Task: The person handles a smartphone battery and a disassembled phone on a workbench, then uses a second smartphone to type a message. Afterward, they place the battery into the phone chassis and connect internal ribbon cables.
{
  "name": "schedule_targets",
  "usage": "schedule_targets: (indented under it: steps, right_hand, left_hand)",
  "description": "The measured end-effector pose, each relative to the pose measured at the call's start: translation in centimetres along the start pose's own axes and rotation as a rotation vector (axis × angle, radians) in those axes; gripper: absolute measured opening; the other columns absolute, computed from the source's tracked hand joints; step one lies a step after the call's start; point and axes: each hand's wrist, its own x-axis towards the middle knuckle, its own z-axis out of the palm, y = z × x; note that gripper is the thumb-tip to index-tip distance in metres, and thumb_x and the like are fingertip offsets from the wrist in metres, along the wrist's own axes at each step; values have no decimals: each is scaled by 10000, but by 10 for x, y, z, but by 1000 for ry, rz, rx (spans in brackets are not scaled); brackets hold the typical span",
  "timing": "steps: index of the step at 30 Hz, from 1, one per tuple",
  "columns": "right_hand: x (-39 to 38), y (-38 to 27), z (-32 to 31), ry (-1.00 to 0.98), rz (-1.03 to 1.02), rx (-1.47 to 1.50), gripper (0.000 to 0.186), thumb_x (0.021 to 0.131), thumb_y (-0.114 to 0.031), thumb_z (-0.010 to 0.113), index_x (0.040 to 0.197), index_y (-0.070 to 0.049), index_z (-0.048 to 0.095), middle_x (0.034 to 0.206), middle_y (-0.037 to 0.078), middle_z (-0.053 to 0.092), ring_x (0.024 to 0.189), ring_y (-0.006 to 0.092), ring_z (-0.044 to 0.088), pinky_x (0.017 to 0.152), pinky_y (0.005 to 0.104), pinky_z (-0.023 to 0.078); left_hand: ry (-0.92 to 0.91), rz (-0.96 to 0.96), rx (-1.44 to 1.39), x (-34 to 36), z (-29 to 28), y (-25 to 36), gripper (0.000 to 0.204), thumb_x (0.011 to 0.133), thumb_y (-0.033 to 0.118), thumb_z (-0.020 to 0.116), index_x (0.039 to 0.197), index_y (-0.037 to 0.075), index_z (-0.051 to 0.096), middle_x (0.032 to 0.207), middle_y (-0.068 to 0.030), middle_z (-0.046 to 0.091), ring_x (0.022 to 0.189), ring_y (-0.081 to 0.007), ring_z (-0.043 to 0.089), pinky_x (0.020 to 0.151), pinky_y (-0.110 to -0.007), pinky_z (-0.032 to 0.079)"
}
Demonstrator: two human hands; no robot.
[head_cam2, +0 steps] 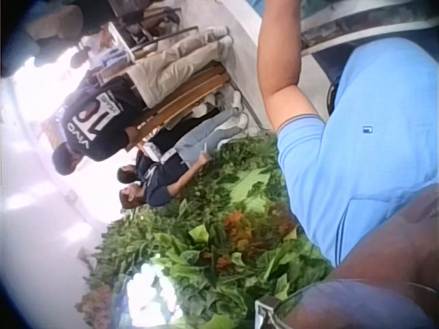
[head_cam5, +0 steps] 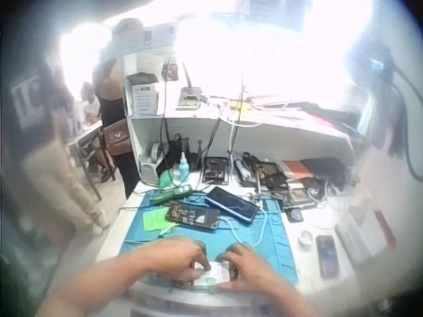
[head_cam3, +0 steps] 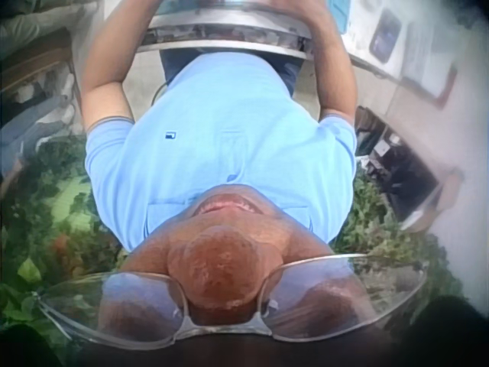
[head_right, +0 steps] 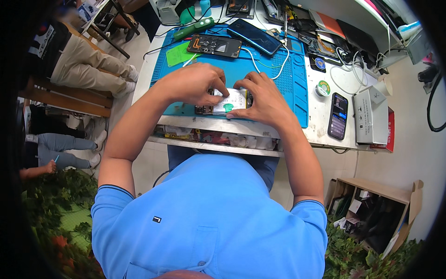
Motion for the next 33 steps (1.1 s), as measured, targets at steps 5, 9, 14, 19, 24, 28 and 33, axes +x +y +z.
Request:
schedule_targets:
  steps: [5,9,14,19,24,28,33]
  right_hand:
    - [-1,-4,-1,23,2,-7,747,617,-540,977,1190,-109,766,1175,76,661,1153,306,583,1039,432,495]
    - [-2,-2,1,44,-6,-9,729,612,-532,979,1165,-104,772,1154,69,668,1120,295,591,1017,426,503]
    - [-3,-3,1,66,-15,-9,707,616,-527,978,1145,-104,773,1143,64,671,1106,291,594,1002,424,504]
    - [-2,1,3,72,-29,6,697,623,-528,976,1140,-107,772,1144,62,670,1101,291,595,1003,425,502]
    - [-3,0,1,59,-20,2,697,630,-533,972,1145,-108,773,1150,66,670,1113,292,595,1008,425,498]
    - [-3,0,1,73,-35,4,693,636,-533,967,1150,-110,774,1154,64,671,1120,292,596,1012,428,496]
    - [-3,2,1,76,-33,17,684,644,-531,963,1150,-110,774,1157,62,672,1130,289,596,1023,431,492]
  left_hand:
    - [147,57,-118,-4,12,-20,241,831,158,778,1053,90,842,1077,-109,773,937,-295,742,825,-413,596]
    - [376,87,-254,-14,17,-28,206,816,111,802,1014,56,819,1025,-98,768,894,-267,743,800,-380,597]
    - [353,-204,-486,-50,32,-9,177,821,110,842,982,44,806,913,-83,731,833,-207,733,759,-320,582]
    - [403,-272,-350,-65,54,10,167,836,128,857,974,46,810,870,-87,737,733,-213,728,689,-326,578]
    - [464,-270,-181,-60,66,21,116,856,157,841,926,67,821,886,-85,758,750,-237,742,700,-350,585]
    - [443,-252,-158,-57,65,22,109,858,156,833,910,61,821,868,-99,757,766,-244,750,695,-362,582]
    - [426,-288,-286,-53,64,17,111,824,135,807,886,43,801,813,-98,737,693,-228,718,658,-365,564]
